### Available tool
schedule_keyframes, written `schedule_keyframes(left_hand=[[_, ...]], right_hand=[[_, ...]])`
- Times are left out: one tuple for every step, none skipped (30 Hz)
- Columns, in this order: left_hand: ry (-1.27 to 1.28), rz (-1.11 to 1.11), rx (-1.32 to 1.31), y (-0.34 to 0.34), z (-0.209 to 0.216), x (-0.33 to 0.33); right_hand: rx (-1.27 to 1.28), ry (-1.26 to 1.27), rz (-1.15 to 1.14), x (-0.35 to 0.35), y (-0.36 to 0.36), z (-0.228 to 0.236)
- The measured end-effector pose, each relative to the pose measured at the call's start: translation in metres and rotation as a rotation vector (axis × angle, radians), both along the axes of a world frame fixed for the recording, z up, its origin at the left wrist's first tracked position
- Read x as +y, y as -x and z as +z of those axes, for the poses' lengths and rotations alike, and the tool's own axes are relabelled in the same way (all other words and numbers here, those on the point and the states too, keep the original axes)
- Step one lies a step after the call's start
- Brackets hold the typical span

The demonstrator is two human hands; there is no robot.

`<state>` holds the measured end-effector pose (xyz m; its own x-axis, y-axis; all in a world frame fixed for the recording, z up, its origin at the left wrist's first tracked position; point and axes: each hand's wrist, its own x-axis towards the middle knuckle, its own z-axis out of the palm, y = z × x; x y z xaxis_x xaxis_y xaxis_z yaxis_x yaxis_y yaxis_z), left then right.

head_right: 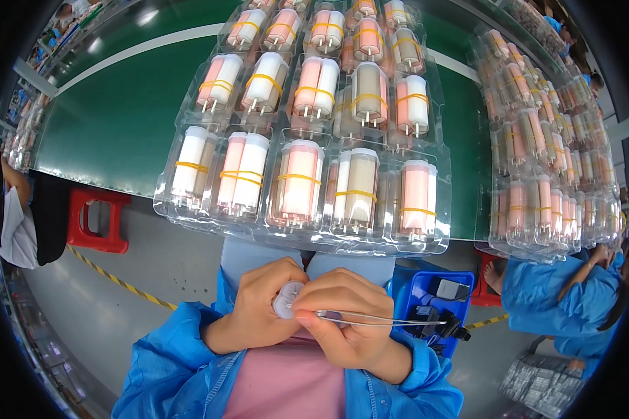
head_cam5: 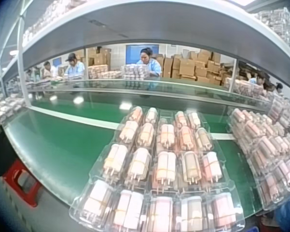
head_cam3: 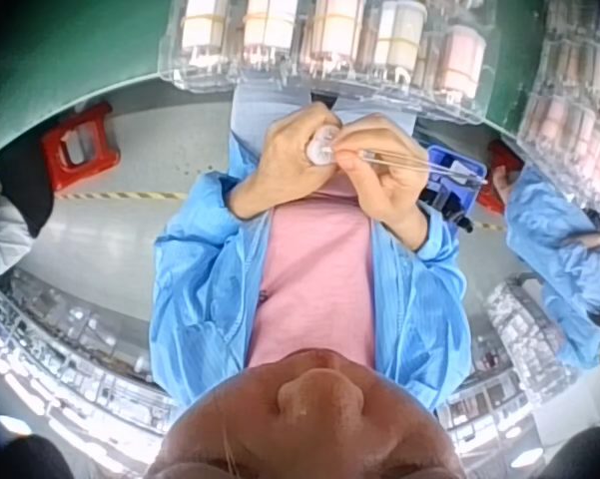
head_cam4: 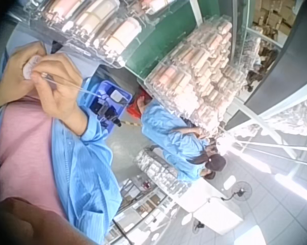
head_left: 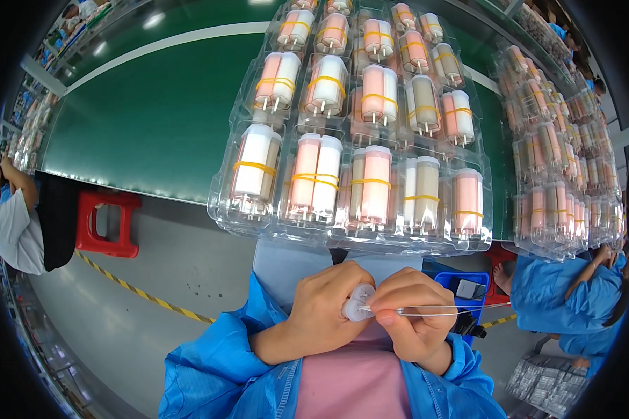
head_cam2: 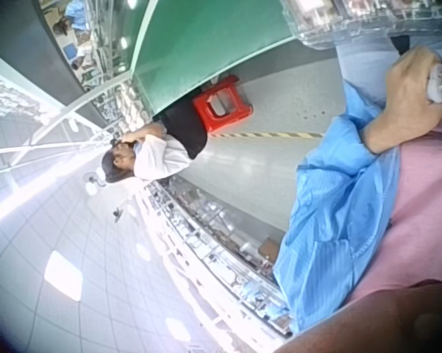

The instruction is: Assemble small plastic cosmetic or skincare containers by inserting inner components and checking fit.

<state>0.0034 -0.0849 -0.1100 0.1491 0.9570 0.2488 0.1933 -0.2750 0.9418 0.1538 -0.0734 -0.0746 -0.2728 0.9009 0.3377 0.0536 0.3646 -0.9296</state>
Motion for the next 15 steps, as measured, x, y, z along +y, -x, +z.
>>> schedule_keyframes(left_hand=[[-0.001,0.000,-0.001,-0.0002,-0.0002,0.0000],[-0.001,0.000,-0.002,-0.0003,-0.0006,0.0001],[-0.001,-0.003,0.001,-0.0002,-0.0002,0.0003],[-0.002,-0.006,0.005,0.0002,0.0005,0.0006],[-0.003,-0.009,0.009,0.0005,0.0010,0.0007],[-0.008,-0.009,0.013,0.0007,0.0008,0.0007],[-0.013,-0.009,0.017,0.0008,0.0003,0.0007],[-0.018,-0.009,0.021,0.0009,0.0000,0.0009],[-0.021,-0.007,0.023,0.0008,0.0004,0.0013],[-0.023,-0.005,0.026,0.0008,0.0010,0.0017],[-0.026,-0.003,0.028,0.0004,0.0015,0.0019],[-0.024,-0.005,0.033,0.0003,0.0014,0.0019],[-0.021,-0.006,0.038,0.0005,0.0011,0.0019],[-0.021,-0.006,0.042,0.0008,0.0009,0.0020],[-0.017,-0.005,0.045,0.0009,0.0014,0.0020]], right_hand=[[0.001,-0.004,0.002,0.0002,-0.0003,-0.0002],[-0.001,-0.005,0.005,0.0004,-0.0004,-0.0003],[-0.003,-0.006,0.008,0.0004,-0.0006,-0.0004],[-0.005,-0.008,0.011,0.0005,-0.0007,-0.0005],[-0.008,-0.016,0.017,0.0007,-0.0008,-0.0004],[-0.011,-0.025,0.023,0.0012,-0.0009,-0.0002],[-0.014,-0.033,0.029,0.0016,-0.0010,0.0000],[-0.035,-0.051,0.030,0.0019,-0.0009,0.0004],[-0.056,-0.069,0.030,0.0021,-0.0005,0.0009],[-0.077,-0.087,0.030,0.0025,-0.0001,0.0012],[-0.083,-0.105,0.034,0.0032,0.0000,0.0011],[-0.088,-0.124,0.038,0.0041,0.0002,0.0008],[-0.094,-0.142,0.042,0.0046,0.0001,0.0007],[-0.100,-0.142,0.044,0.0046,0.0002,0.0008],[-0.105,-0.142,0.047,0.0044,0.0002,0.0008]])
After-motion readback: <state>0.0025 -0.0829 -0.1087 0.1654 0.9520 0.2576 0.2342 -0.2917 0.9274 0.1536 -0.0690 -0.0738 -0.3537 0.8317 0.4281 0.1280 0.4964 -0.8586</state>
